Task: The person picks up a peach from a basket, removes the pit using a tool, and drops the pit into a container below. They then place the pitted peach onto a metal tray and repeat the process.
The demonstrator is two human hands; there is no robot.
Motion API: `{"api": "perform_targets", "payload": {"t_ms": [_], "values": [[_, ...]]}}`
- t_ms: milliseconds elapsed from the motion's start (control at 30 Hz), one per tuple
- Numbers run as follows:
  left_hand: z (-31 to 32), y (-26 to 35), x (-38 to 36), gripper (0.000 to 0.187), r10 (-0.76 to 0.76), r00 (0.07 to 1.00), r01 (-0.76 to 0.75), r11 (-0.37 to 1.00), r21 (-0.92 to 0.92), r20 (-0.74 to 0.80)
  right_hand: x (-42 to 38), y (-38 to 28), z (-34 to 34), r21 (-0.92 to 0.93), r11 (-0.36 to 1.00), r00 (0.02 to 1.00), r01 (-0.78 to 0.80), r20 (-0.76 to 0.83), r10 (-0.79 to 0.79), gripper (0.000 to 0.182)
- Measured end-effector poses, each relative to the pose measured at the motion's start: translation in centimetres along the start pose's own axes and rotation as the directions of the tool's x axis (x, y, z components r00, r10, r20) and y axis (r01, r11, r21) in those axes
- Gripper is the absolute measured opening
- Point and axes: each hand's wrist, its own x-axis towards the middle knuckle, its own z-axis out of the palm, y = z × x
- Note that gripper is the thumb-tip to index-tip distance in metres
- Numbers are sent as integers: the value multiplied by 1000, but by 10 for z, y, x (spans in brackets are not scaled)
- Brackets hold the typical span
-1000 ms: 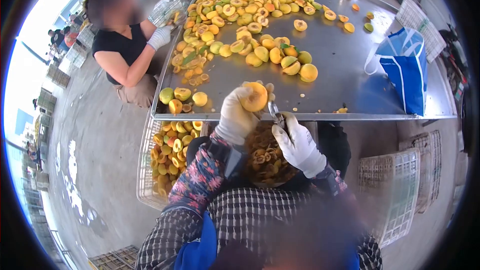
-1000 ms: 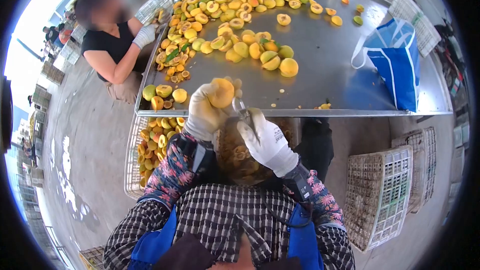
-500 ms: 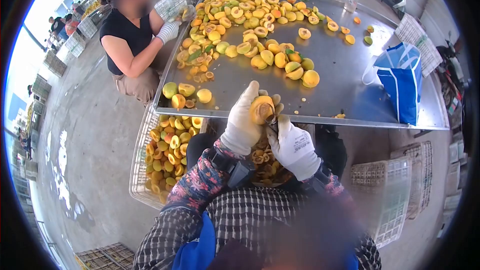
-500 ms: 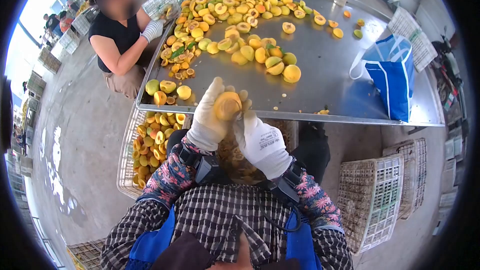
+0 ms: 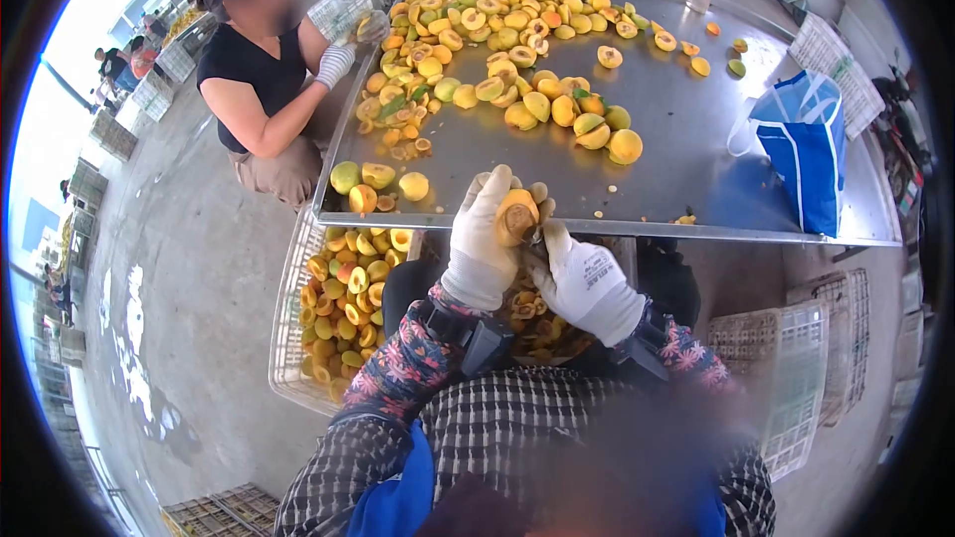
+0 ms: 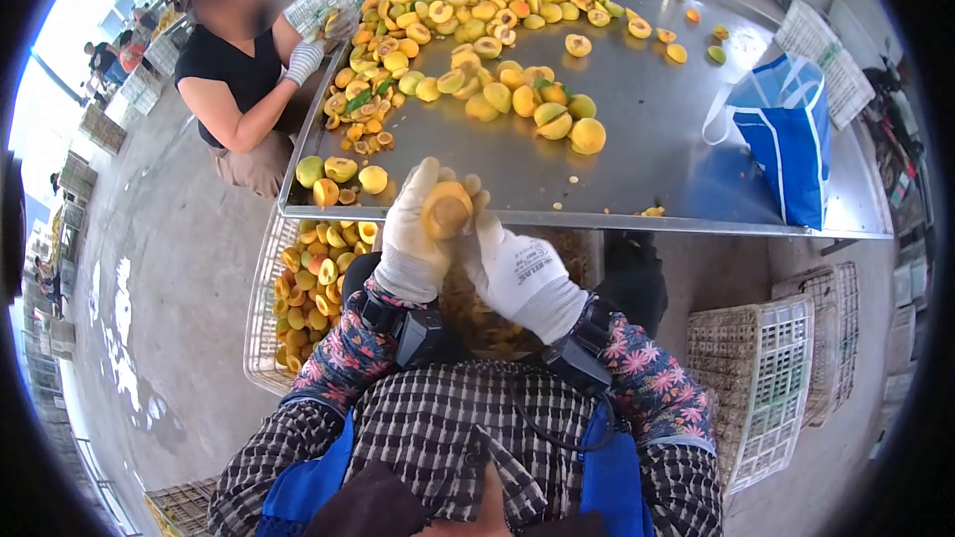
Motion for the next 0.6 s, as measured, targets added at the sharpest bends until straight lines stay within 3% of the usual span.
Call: {"api": "perform_targets", "payload": {"t_ms": [133, 200, 267, 300, 333, 367, 400, 500, 600], "values": [[6, 1, -8, 23, 140, 987, -145, 988, 60, 81, 0, -7, 0, 282, 959, 999, 35, -42, -24, 24], [5, 4, -6, 22, 171, 972, -186, 979, 82, 160, 3, -4, -6, 435, 900, 998, -41, 60, 16, 22], [4, 12, -8, 28, 97, 987, -117, 980, 160, 132, 5, -1, -11, 478, 873, 991, -94, 126, 38, 31], [4, 18, -9, 30, 56, 993, -75, 979, 190, 105, 7, -4, -18, 478, 849, 960, -224, 257, 108, 32], [5, 21, -7, 33, 20, 996, -38, 975, 219, 85, 6, -2, -13, 435, 891, 986, -128, 156, 65, 28], [2, 21, -7, 42, 17, 991, -31, 994, 100, 134, 5, 1, -3, 379, 925, 998, -33, 58, 12, 25], [2, 19, -9, 43, 68, 994, -80, 987, 142, 87, 5, 2, 5, 315, 947, 998, 55, -33, -46, 22], [1, 13, -14, 50, 172, 983, -149, 948, 280, -58, 3, -3, 19, 55, 992, 992, 113, -57, -110, 25], [-7, 20, -11, 49, 111, 994, -96, 898, 430, -10, 6, -10, 6, -97, 994, 992, 50, 119, -39, 30]]}}
